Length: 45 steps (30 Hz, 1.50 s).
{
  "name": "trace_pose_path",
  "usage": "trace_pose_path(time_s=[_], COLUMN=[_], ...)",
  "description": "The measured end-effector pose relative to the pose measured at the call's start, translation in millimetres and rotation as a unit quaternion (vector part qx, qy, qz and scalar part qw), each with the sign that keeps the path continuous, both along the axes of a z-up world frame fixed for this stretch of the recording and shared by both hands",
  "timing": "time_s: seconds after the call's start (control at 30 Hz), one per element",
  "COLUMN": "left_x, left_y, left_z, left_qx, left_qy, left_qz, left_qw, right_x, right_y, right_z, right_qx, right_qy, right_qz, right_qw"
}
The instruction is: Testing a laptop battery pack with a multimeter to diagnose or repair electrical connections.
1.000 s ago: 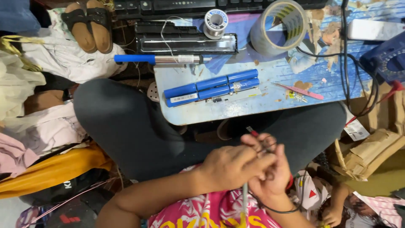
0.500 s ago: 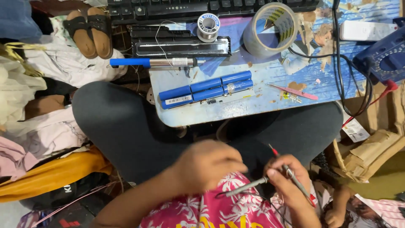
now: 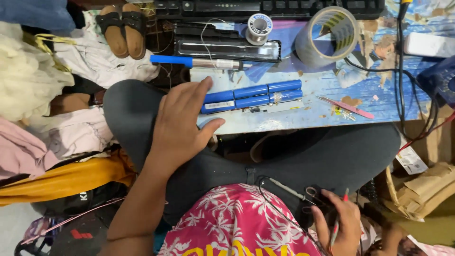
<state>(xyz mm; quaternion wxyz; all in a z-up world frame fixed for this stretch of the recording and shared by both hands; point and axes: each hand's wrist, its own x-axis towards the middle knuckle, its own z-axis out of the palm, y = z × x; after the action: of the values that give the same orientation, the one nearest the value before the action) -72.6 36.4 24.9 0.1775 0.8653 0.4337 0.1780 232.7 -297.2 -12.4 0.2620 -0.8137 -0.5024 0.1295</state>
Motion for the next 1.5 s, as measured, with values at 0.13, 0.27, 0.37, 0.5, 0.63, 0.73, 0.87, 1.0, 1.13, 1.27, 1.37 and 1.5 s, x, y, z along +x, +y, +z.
trace_pose_path(time_s=[0.13,0.27,0.37,0.5,0.63,0.73,0.87,1.0,1.13,1.27,1.37,1.5], left_x=[0.5,-0.5,-2.6,-5.6,-6.0,-2.8,5.0,8.9,14.7,10.9,7.4,2.9], left_y=[6.5,9.6,11.0,9.8,5.5,2.8,0.1,-3.2,-8.5,-9.0,-7.6,-6.2], left_z=[-10.2,-20.5,-25.3,-28.9,-38.4,-32.5,-27.9,-30.4,-14.7,-8.4,-5.4,-5.9], left_qx=[0.017,0.034,0.067,0.153,0.154,0.146,0.139,0.093,0.033,-0.057,-0.096,-0.207], left_qy=[-0.010,-0.043,-0.058,-0.067,-0.106,-0.143,-0.199,-0.251,-0.301,-0.335,-0.328,-0.339], left_qz=[-0.006,-0.025,-0.034,-0.065,-0.078,-0.082,-0.061,-0.031,0.022,0.064,0.082,0.110], left_qw=[1.000,0.998,0.996,0.984,0.979,0.976,0.968,0.963,0.953,0.938,0.936,0.911], right_x=[15.4,27.9,56.1,101.9,43.8,35.6,30.9,22.2,33.5,54.2,92.2,123.7], right_y=[-39.9,-69.4,-82.1,-101.7,-91.9,-71.5,-47.3,-26.1,-30.9,-49.1,-96.7,-111.0], right_z=[-47.5,-86.5,-91.9,-162.4,-126.6,-108.7,-74.4,-46.7,-47.4,-73.4,-124.5,-136.0], right_qx=[0.038,0.088,0.153,-0.175,-0.083,-0.117,-0.189,-0.248,-0.312,-0.442,-0.433,-0.449], right_qy=[-0.045,0.068,0.419,0.702,0.486,0.540,0.493,0.480,0.476,0.418,0.470,0.442], right_qz=[0.029,-0.122,-0.109,-0.259,-0.203,-0.298,-0.330,-0.361,-0.223,-0.189,-0.057,0.092], right_qw=[0.998,0.986,0.888,0.639,0.846,0.778,0.783,0.760,0.792,0.771,0.767,0.771])
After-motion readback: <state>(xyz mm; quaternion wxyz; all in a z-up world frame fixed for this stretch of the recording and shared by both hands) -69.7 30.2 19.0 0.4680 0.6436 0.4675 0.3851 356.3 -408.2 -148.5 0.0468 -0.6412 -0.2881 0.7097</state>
